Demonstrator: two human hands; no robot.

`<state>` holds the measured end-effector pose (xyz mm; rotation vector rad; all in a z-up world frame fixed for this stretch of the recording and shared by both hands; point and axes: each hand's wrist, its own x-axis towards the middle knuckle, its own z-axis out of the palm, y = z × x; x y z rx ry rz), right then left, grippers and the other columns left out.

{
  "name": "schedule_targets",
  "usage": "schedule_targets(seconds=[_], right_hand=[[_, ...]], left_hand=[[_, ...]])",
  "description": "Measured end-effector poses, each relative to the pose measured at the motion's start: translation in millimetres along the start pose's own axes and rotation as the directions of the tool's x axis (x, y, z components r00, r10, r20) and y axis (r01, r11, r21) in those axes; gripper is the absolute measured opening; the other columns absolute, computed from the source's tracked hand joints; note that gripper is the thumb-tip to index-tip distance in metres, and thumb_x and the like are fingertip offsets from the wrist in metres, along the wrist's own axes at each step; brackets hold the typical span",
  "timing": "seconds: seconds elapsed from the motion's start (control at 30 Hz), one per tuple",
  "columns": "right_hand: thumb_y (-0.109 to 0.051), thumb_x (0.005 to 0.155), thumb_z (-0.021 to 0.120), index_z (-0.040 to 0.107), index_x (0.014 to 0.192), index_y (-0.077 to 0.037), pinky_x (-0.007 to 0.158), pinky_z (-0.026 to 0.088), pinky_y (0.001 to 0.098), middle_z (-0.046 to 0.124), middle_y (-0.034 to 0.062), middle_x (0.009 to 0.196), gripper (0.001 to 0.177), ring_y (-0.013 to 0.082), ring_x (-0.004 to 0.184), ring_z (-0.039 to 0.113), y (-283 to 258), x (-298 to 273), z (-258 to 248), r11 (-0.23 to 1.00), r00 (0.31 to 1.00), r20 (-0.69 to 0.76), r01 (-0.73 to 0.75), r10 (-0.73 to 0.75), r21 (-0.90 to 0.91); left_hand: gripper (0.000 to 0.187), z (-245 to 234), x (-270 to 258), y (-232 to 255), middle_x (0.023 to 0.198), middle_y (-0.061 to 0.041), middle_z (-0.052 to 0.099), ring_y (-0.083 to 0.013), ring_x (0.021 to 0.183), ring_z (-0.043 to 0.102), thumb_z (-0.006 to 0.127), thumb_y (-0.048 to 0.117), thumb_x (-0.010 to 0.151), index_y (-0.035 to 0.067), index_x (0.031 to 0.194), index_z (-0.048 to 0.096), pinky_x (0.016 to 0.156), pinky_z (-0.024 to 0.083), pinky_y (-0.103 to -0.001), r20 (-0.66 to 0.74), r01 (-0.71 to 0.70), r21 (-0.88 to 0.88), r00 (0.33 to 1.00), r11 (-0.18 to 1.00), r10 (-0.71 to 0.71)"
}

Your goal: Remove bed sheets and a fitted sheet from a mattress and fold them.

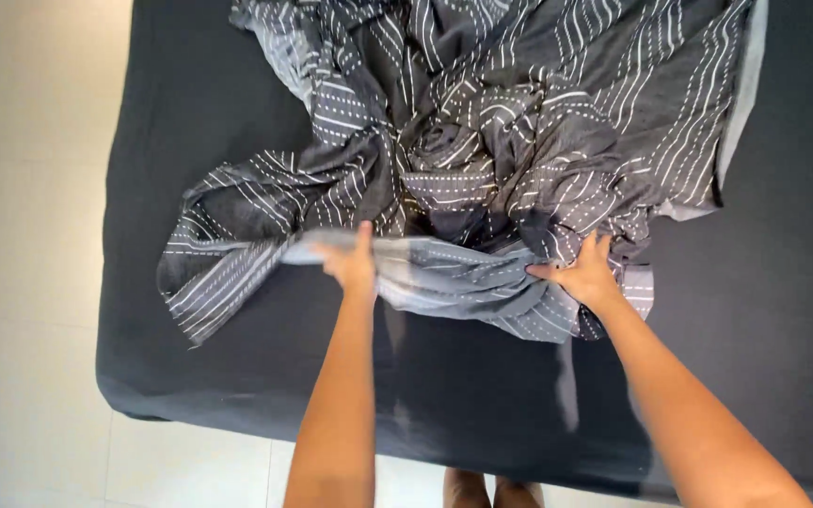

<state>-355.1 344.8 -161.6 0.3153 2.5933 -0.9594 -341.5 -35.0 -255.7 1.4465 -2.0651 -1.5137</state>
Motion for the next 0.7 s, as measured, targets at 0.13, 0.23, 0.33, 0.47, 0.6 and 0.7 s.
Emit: schedule_targets(seconds=[0.13,0.23,0.33,0.47,0.6,0.7], right_hand=[[-0.041,0.056,0.096,0.018,0.162,-0.005,0.121,0.030,0.0464,0.017,0.0386,0.161,0.136,0.0502,0.150,0.023,24,10,1,0.993,0.993,-0.049,0.109,-0.111,-0.048],[-0.034,0.063,0.089,0.024,0.161,-0.004,0.119,0.036,0.0441,0.038,0.0338,0.155,0.122,0.0429,0.143,0.042,-2,-1,-19,0.980,0.981,-0.069,0.188,-0.183,0.071],[-0.038,0.064,0.083,0.014,0.159,-0.009,0.108,0.043,0.0424,0.050,0.0224,0.152,0.121,0.0341,0.135,0.053,-26,-9,-40,0.909,0.995,-0.009,0.095,-0.100,0.406],[-0.057,0.073,0.086,0.031,0.147,0.001,0.096,0.048,0.0403,0.059,0.0285,0.132,0.109,0.0337,0.116,0.061,8,-2,-46,0.987,0.974,0.202,-0.122,0.100,0.104],[-0.066,0.079,0.074,0.084,0.114,-0.002,0.080,0.056,0.0367,0.080,0.0214,0.090,0.074,0.0259,0.083,0.076,106,-3,-45,0.945,0.906,0.349,-0.136,0.240,-0.296],[-0.045,0.087,0.056,0.076,0.127,-0.034,0.079,0.054,0.0368,0.079,0.0047,0.104,0.046,0.0193,0.088,0.072,257,25,-48,0.619,0.757,0.635,0.575,-0.154,-0.535]], left_hand=[[0.101,51,-1,-19,0.155,-0.037,0.036,-0.0507,0.143,0.039,0.072,0.007,0.078,-0.004,0.160,0.014,0.120,0.028,-0.047,0.153,-0.497,0.073,0.862,0.865,0.483],[0.094,81,-65,-38,0.129,-0.036,0.063,-0.0469,0.121,0.062,0.055,0.016,0.085,0.008,0.170,0.013,0.107,0.047,-0.048,0.609,-0.326,0.302,0.789,0.896,0.082],[0.044,152,-105,-110,0.142,-0.035,0.055,-0.0477,0.130,0.054,0.074,0.019,0.063,0.015,0.103,0.055,0.112,0.044,-0.050,0.599,-0.978,0.211,0.123,-0.008,0.791],[0.045,87,-265,9,0.125,-0.021,0.066,-0.0306,0.115,0.060,0.047,0.006,0.092,0.001,0.135,0.058,0.099,0.048,-0.043,0.963,-0.073,0.015,0.269,0.997,0.005],[0.052,92,-312,-28,0.127,-0.013,0.066,-0.0176,0.115,0.059,0.045,0.004,0.091,0.002,0.141,0.058,0.098,0.048,-0.033,0.971,-0.015,-0.235,-0.038,0.972,0.234],[0.044,77,-292,27,0.117,-0.011,0.068,-0.0170,0.099,0.058,0.055,0.016,0.096,0.008,0.139,0.064,0.086,0.048,-0.033,0.952,-0.206,-0.191,-0.278,0.960,0.130]])
